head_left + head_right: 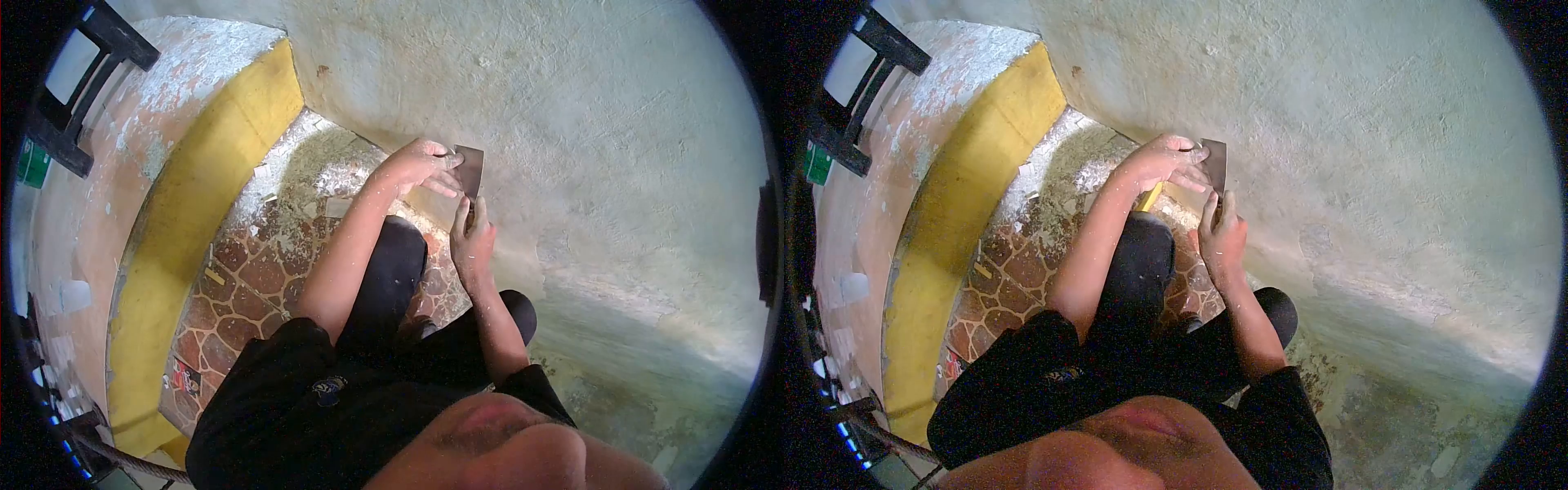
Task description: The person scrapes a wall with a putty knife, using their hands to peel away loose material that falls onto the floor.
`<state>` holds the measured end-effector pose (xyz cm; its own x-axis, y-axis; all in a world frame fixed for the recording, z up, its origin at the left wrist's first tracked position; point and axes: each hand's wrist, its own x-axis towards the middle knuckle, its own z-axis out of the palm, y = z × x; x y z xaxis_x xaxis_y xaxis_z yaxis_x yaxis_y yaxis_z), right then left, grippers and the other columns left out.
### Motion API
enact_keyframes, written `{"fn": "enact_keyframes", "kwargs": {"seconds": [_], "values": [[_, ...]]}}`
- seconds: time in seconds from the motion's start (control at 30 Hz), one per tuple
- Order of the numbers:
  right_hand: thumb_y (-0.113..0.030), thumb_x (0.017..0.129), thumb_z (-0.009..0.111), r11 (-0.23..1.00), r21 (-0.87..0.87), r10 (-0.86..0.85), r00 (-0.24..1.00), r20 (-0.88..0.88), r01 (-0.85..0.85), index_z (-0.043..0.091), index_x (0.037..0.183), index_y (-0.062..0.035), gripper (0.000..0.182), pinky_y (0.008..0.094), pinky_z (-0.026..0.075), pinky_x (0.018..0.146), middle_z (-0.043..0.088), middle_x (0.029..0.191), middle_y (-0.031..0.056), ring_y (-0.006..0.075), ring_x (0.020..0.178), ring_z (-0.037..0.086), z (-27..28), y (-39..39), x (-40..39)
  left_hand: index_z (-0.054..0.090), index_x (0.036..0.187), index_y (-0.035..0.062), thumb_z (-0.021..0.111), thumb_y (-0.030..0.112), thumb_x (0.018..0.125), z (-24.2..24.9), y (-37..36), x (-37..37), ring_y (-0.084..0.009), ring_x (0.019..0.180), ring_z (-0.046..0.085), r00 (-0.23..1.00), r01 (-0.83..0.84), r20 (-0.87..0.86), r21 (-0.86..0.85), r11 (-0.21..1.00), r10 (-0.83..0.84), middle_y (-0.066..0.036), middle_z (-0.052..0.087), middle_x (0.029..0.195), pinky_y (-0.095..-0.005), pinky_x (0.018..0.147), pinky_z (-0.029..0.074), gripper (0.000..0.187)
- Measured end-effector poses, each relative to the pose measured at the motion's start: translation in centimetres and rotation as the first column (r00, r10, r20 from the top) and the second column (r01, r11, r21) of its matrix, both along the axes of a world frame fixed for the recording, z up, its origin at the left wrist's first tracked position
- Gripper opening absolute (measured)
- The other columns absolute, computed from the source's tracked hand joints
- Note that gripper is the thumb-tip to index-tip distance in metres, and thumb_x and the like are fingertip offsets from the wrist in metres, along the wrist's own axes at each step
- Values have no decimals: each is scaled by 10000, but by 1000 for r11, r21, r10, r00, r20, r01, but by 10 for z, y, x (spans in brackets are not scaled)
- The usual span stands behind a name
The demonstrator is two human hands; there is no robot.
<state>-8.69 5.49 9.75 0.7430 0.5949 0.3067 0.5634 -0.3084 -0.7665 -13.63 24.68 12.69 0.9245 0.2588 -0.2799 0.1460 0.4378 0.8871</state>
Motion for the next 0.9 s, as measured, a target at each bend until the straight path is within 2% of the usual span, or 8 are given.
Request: {"fn": "enact_keyframes", "kwargs": {"seconds": [0.07, 0.27, 0.33, 0.57, 0.63, 0.77, 0.83, 0.9], "values": [[-211, 1084, 571, 1000, -17, -8, 1000, 5, 8, 567, 960, 29, 270, 412, 378, 497, 531, 603, 201, 214, 484, 490, -1, 0, 0, 629, 1136, -118, 685, 263, 1032, 0, -2, 0, -344, 953, 751, 1000, -11, -6, 9, 1000, 11, -229, 704, 1032, -419, 836, 670, 399], [-184, 1075, 570, 999, -47, -25, 998, 55, 27, 552, 980, 18, 223, 455, 408, 513, 576, 649, 253, 401, 524, 575, -5, 10, 0, 646, 1111, -97, 680, 263, 1035, 1, 2, 0, -338, 948, 746, 997, -69, -22, 41, 997, 70, -198, 695, 1025, -433, 821, 673, 370], [-205, 1076, 544, 994, -110, -20, 1000, 18, 22, 525, 989, -26, 200, 526, 489, 562, 649, 742, 314, 491, 691, 680, -1, 13, -2, 649, 1113, -88, 681, 261, 1034, -2, 4, 1, -332, 938, 749, 996, -83, -13, 35, 996, 84, -188, 699, 1013, -431, 820, 671, 359], [-197, 1074, 535, 996, -91, -4, 1000, 26, 6, 560, 1051, 3, 202, 544, 500, 579, 655, 747, 324, 498, 699, 686, -15, 22, -1, 661, 1103, -68, 679, 235, 1034, -2, 6, 1, -299, 860, 758, 994, -111, -3, 28, 993, 111, -159, 708, 949, -421, 803, 670, 312], [-144, 1075, 537, 996, -78, -34, 999, 25, 36, 592, 1067, 21, 174, 465, 498, 591, 686, 821, 288, 448, 730, 709, -12, 26, -4, 660, 1103, -74, 678, 227, 1034, -4, 8, 1, -296, 855, 758, 992, -123, 4, 28, 992, 123, -162, 707, 952, -419, 795, 672, 310], [-143, 1078, 530, 995, -98, -27, 1000, -16, 25, 603, 1114, 24, 185, 460, 508, 608, 689, 843, 293, 446, 751, 714, -10, 29, -6, 654, 1108, -85, 681, 266, 1034, -6, 9, 0, -254, 830, 753, 992, -125, 15, 39, 991, 125, -156, 710, 934, -362, 793, 669, 360], [-178, 1073, 525, 999, -47, 4, 1000, 18, -3, 583, 1126, 17, 211, 541, 517, 620, 682, 811, 319, 505, 756, 693, -10, 32, -6, 654, 1101, -85, 679, 262, 1035, -5, 9, -1, -247, 827, 752, 990, -144, 18, 39, 989, 143, -153, 710, 930, -358, 792, 669, 354], [-175, 1073, 526, 999, -49, 7, 1000, 4, -7, 581, 1123, 19, 208, 542, 517, 622, 680, 811, 323, 507, 759, 693, -7, 34, -8, 652, 1107, -87, 672, 252, 1039, -5, 11, -1, -235, 816, 747, 988, -154, -9, 46, 987, 155, -151, 708, 930, -356, 795, 669, 347]]}}
